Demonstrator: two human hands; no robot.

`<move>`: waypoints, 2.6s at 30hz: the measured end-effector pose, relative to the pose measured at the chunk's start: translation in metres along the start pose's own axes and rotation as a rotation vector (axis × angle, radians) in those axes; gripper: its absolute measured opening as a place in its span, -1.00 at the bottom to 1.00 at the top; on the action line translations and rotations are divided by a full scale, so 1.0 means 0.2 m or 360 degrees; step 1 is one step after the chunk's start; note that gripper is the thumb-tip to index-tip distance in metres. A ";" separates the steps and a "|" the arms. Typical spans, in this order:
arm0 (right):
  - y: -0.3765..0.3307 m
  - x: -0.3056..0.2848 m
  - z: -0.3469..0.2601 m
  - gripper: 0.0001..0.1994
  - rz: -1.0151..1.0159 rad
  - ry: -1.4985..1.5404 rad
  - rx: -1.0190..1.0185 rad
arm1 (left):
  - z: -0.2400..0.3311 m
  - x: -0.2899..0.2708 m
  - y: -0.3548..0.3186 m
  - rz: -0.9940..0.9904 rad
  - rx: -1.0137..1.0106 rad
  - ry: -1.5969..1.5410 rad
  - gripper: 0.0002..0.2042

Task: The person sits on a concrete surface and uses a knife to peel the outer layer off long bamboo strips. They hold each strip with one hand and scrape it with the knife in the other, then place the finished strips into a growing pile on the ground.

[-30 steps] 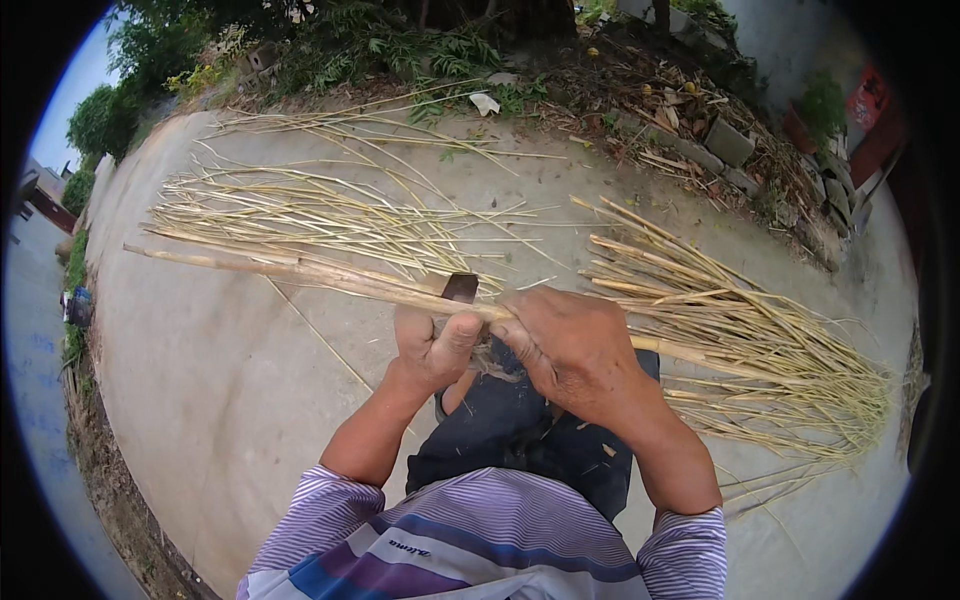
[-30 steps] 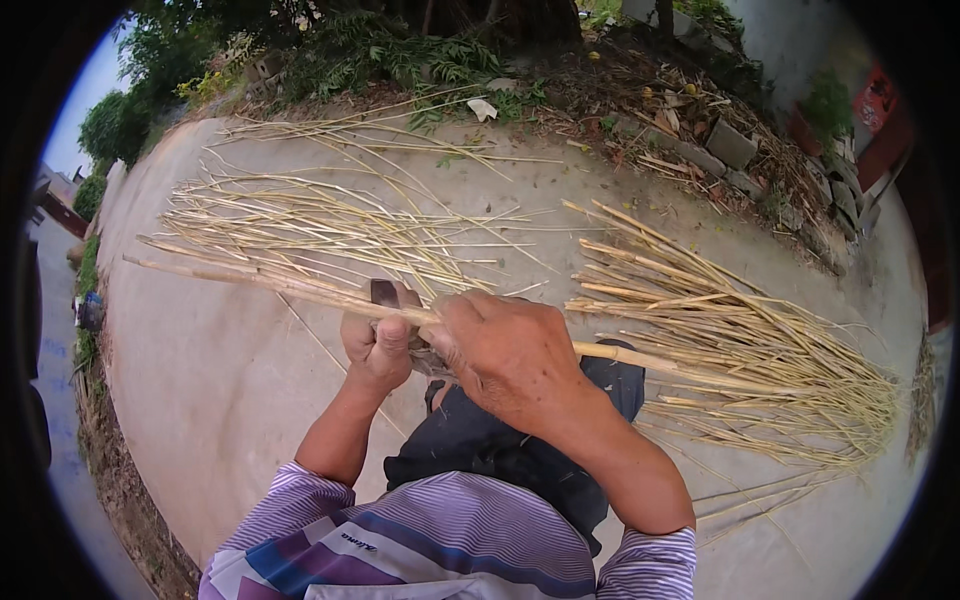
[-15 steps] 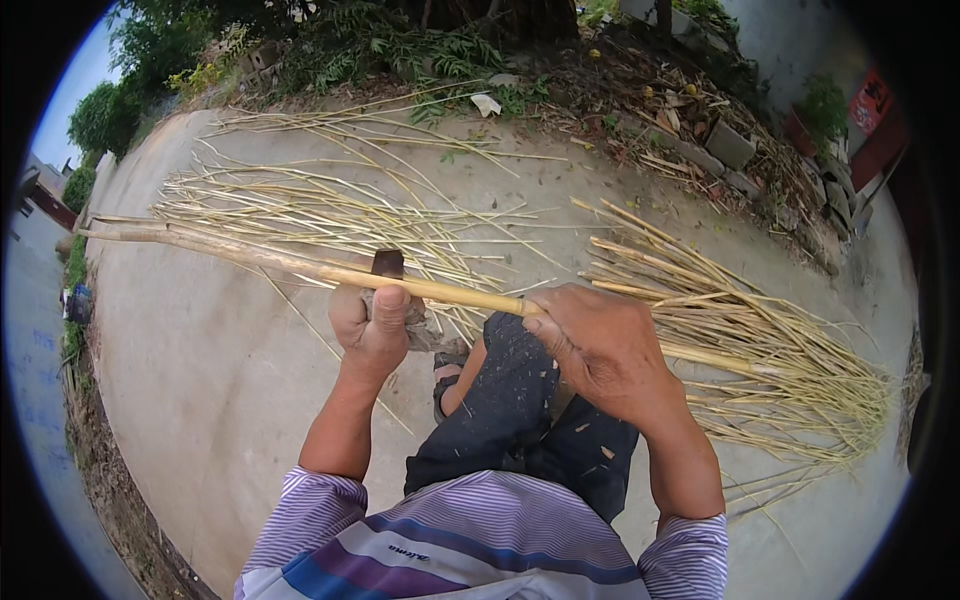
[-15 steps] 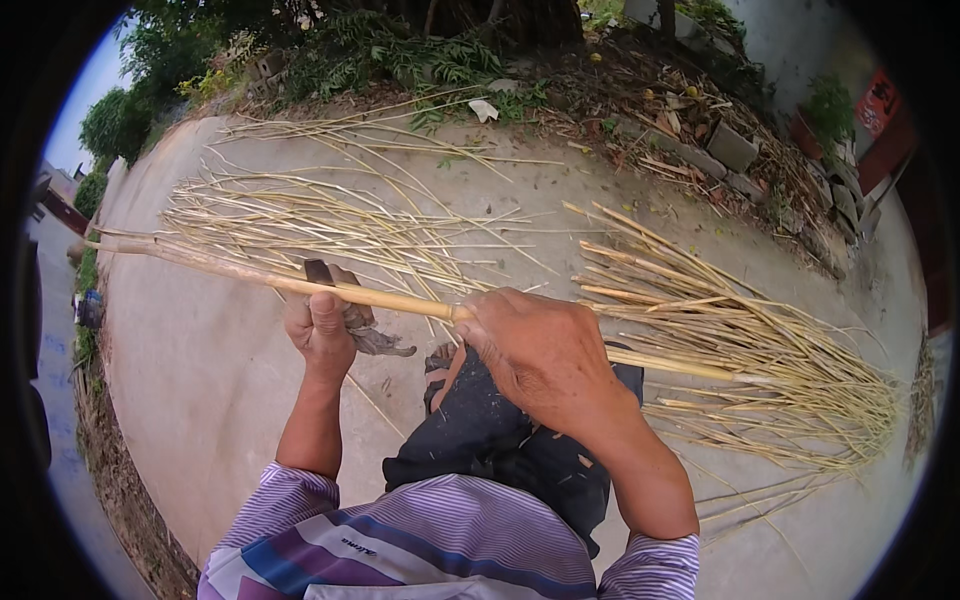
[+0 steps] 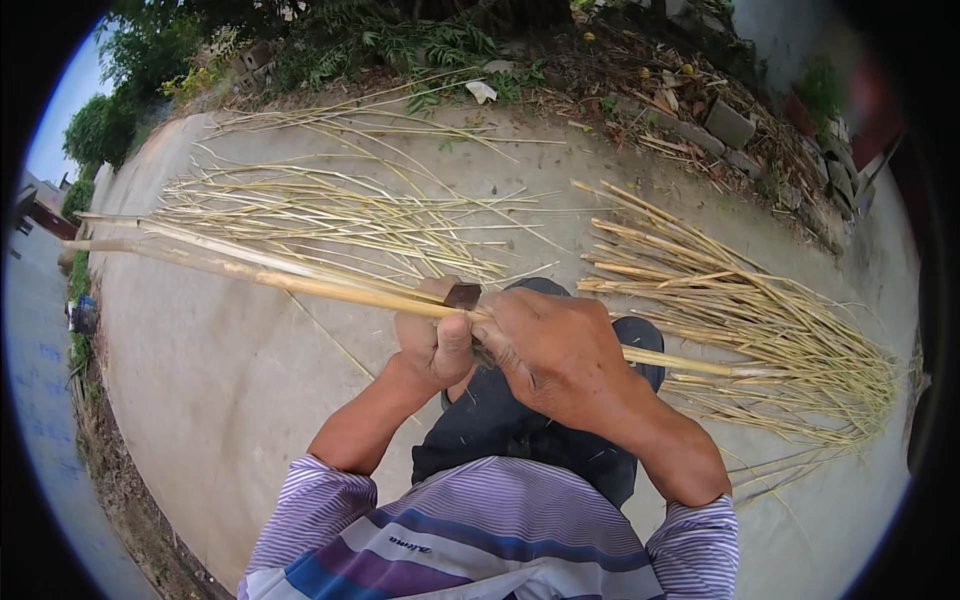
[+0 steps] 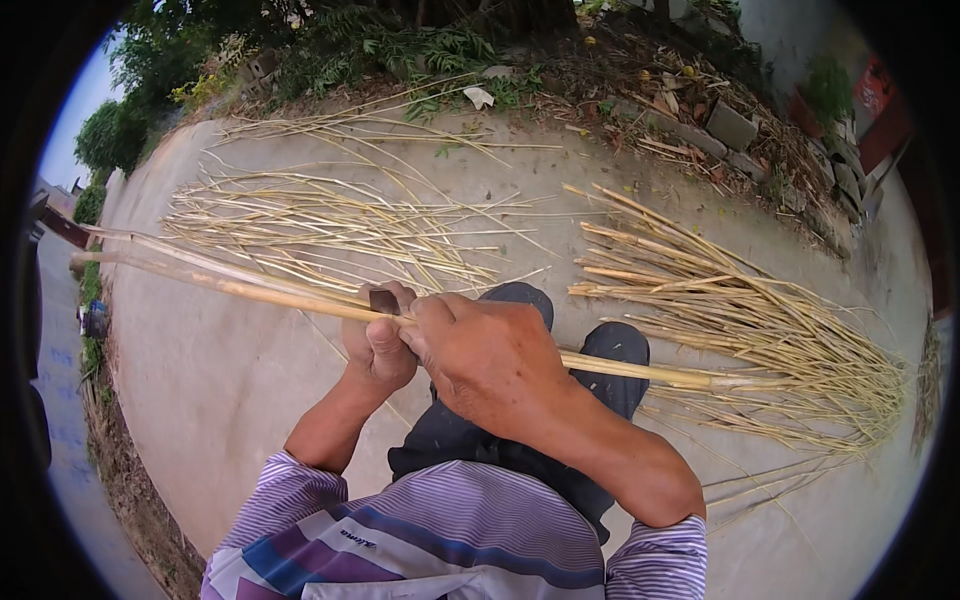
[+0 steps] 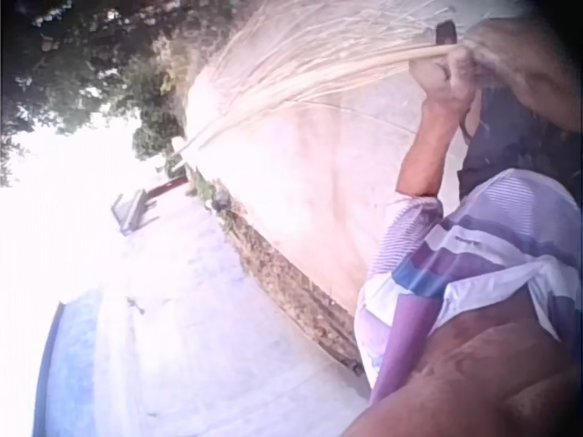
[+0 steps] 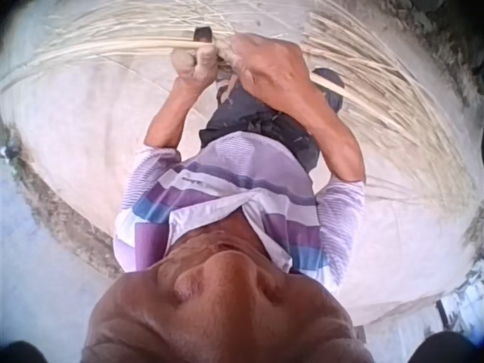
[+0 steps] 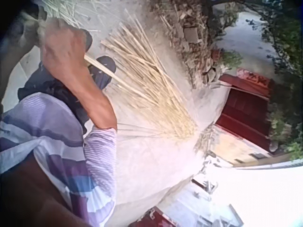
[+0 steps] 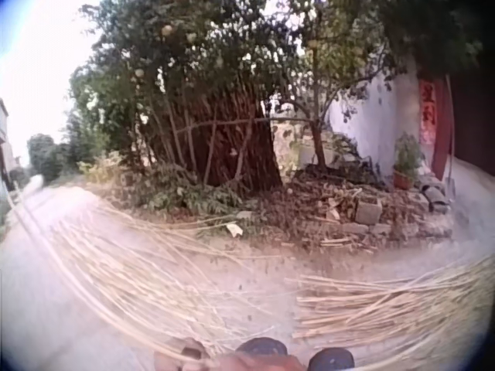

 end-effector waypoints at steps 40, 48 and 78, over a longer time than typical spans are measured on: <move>-0.05 -0.13 0.11 -0.86 0.0121 0.0121 0.0026 | 0.03 -0.02 0.02 -0.0098 -0.0428 -0.0036 -0.52; -0.04 -0.08 0.01 -0.85 0.0116 0.0090 -0.0005 | 0.09 0.09 0.00 0.0041 -0.0210 0.0024 -0.52; -0.01 -0.14 0.11 -0.82 0.0206 0.0017 -0.0186 | 0.07 -0.18 0.14 0.0090 0.0312 -0.0148 -0.60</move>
Point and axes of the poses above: each hand's wrist, its own y-axis towards the middle knuckle, its own x-axis out of the palm, z = x × y, the point moved 3 cm from there along y, towards the middle knuckle, and after that the axes turned 7 degrees about -z, right-handed, at the moved point
